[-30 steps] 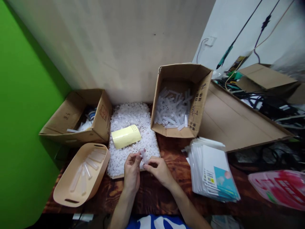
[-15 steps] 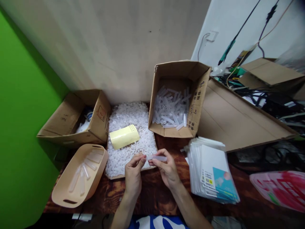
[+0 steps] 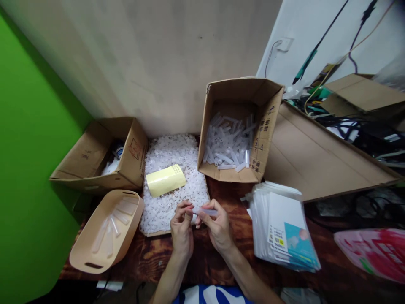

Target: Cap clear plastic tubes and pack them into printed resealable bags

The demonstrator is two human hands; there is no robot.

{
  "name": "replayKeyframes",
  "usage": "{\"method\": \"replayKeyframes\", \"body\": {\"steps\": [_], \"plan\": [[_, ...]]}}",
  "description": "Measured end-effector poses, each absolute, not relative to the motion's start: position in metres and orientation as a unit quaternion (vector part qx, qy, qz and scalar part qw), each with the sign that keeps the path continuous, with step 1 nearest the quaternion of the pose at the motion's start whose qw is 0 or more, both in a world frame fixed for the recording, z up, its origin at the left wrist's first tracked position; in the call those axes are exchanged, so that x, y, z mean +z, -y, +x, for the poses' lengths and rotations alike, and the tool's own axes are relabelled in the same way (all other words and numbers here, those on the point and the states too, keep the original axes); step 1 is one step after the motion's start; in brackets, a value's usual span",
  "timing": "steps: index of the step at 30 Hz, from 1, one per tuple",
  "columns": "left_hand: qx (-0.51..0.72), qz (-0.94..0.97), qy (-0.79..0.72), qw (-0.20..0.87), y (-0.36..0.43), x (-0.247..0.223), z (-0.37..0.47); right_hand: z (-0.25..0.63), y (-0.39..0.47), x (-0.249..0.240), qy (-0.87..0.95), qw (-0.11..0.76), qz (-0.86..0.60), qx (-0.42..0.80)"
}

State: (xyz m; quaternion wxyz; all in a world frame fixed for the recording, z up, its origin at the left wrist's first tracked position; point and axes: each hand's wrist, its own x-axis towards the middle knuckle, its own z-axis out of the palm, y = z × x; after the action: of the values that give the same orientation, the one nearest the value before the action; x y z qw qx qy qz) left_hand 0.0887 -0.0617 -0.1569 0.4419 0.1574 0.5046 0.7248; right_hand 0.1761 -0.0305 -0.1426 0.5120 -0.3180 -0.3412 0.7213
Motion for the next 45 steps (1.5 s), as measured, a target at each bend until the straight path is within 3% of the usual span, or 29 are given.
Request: {"method": "replayKeyframes", "body": {"steps": [6, 9, 11, 15, 23, 28, 32, 34, 38, 45], "plan": [[0.673, 0.304, -0.495, 0.458, 0.045, -0.149, 0.059, 0.18, 0.021, -0.136, 0.281, 0.479, -0.315, 0.769], [0.481, 0.551, -0.517, 0.445, 0.003, -0.126, 0.024, 0.19, 0.015, -0.135, 0.261, 0.474, -0.34, 0.769], [0.313, 0.675, -0.598, 0.298, -0.033, -0.114, 0.004, 0.196, 0.014, -0.135, 0.262, 0.503, -0.368, 0.737], [0.229, 0.687, -0.66, 0.201, -0.089, -0.115, -0.013, 0.205, 0.018, -0.134, 0.281, 0.531, -0.395, 0.696], [0.137, 0.728, -0.653, 0.157, -0.104, -0.144, -0.006, 0.203, 0.017, -0.138, 0.317, 0.522, -0.405, 0.681], [0.168, 0.713, -0.661, 0.163, -0.097, -0.143, -0.005, 0.198, 0.015, -0.144, 0.356, 0.492, -0.41, 0.681], [0.242, 0.695, -0.656, 0.166, -0.074, -0.124, -0.006, 0.202, 0.011, -0.147, 0.4, 0.522, -0.449, 0.604], [0.325, 0.667, -0.634, 0.217, -0.052, -0.116, -0.002, 0.205, 0.008, -0.147, 0.431, 0.546, -0.463, 0.549], [0.562, 0.453, -0.535, 0.44, -0.005, -0.118, 0.015, 0.206, 0.002, -0.147, 0.492, 0.541, -0.445, 0.517], [0.629, 0.305, -0.533, 0.477, 0.026, -0.136, 0.044, 0.195, 0.005, -0.145, 0.57, 0.494, -0.403, 0.519]]}}
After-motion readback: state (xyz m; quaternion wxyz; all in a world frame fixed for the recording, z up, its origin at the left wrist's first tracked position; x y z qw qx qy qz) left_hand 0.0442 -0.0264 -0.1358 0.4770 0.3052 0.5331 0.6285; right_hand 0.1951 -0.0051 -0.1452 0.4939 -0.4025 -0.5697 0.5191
